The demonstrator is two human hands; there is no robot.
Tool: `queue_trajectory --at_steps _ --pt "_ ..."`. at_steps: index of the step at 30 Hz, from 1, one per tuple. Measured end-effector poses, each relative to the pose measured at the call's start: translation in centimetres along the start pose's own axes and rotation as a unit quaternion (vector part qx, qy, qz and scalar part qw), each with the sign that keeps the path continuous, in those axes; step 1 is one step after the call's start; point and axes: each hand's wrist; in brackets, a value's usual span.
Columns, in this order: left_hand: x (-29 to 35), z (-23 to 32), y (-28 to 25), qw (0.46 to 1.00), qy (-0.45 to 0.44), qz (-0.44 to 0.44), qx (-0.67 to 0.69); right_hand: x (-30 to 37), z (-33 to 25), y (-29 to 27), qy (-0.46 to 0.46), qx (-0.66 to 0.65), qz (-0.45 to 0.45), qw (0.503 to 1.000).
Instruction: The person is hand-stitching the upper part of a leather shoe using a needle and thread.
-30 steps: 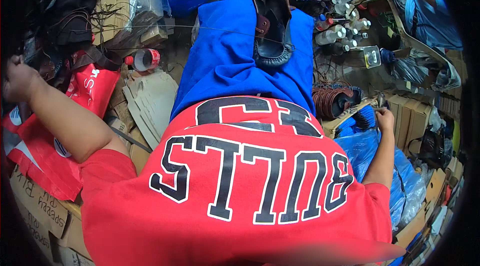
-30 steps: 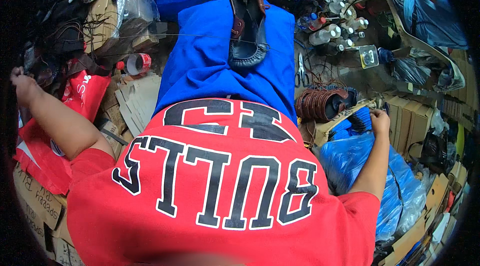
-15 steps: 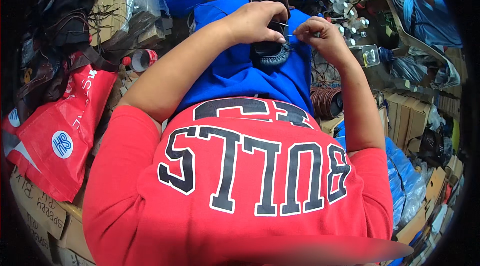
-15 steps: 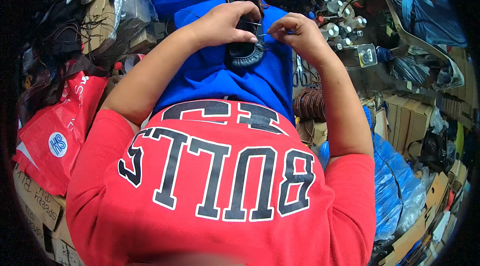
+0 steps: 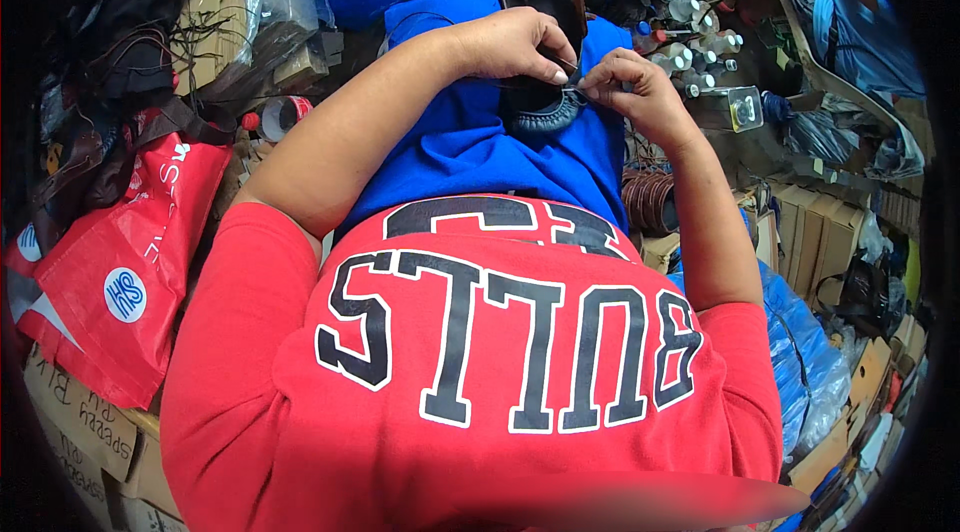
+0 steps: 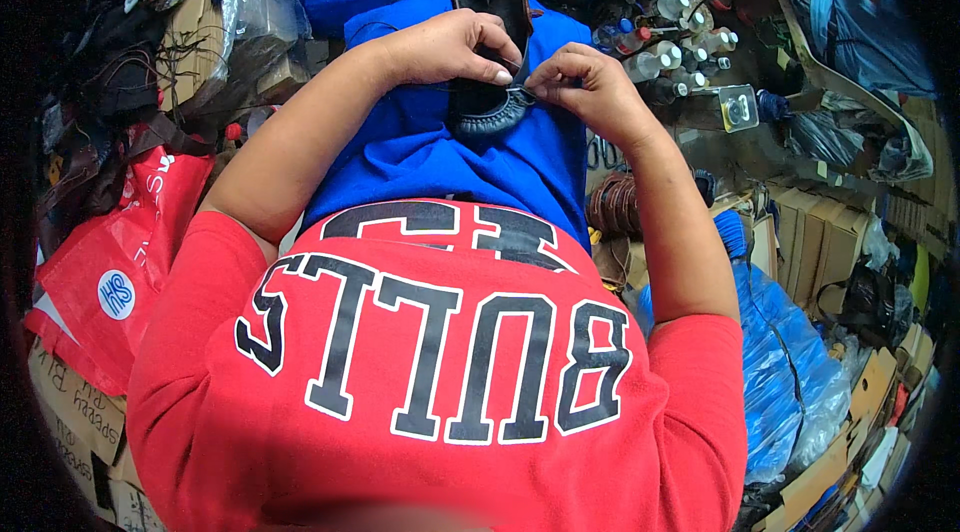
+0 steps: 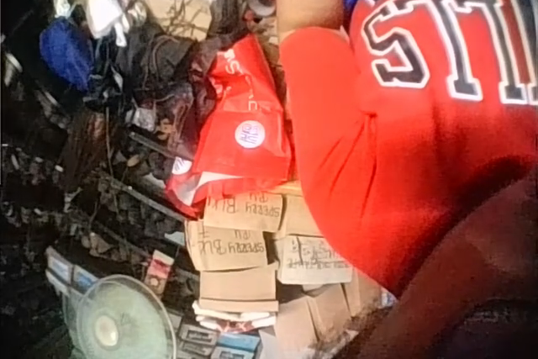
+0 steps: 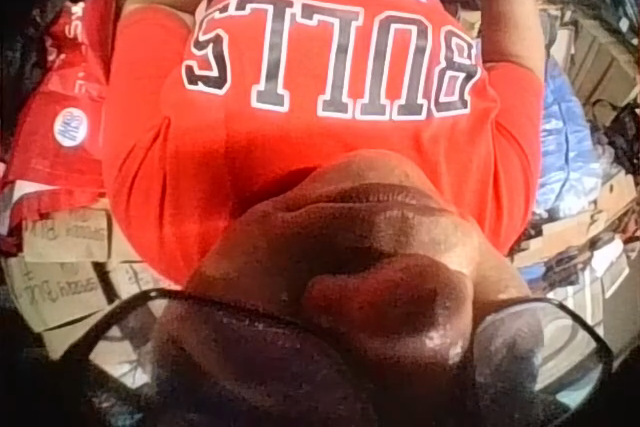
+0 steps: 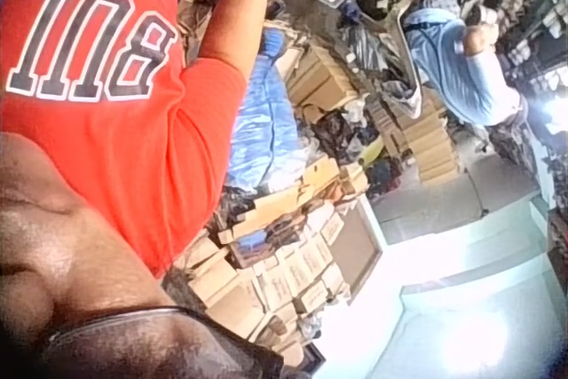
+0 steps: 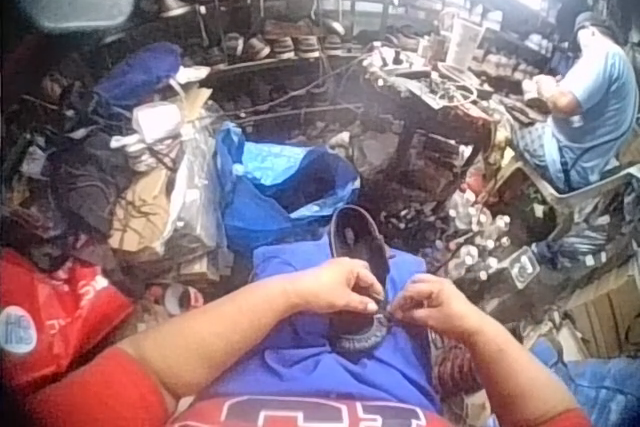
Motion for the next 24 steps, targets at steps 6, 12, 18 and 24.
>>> queue_trajectory --at_steps 6,12,18,24 --pt "0.2 0.4 -0.4 0.998 0.014 -0.06 -0.027 1.4 -0.7 0.9 -0.045 0.075 0.053 0.995" --pt "0.2 0.7 -0.4 0.995 0.009 -0.088 -0.044 1.7 -2.3 0.5 -0.079 0.17 0.043 0.981" --pt "0.3 1.0 -0.4 0.992 -0.004 -0.104 -0.067 0.6 -5.5 -0.2 -0.13 0.402 -0.024 0.906" --pt "2.6 -0.1 -3.1 0.96 0.078 0.232 -0.134 -0.2 -6.8 0.8 -0.121 0.496 -0.067 0.857"
Point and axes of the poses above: each hand's wrist, its own x-axis away from the middle knuckle, its own y-axis out of the palm, z = x × y, and after that the axes turned 8 degrees about x, right-handed
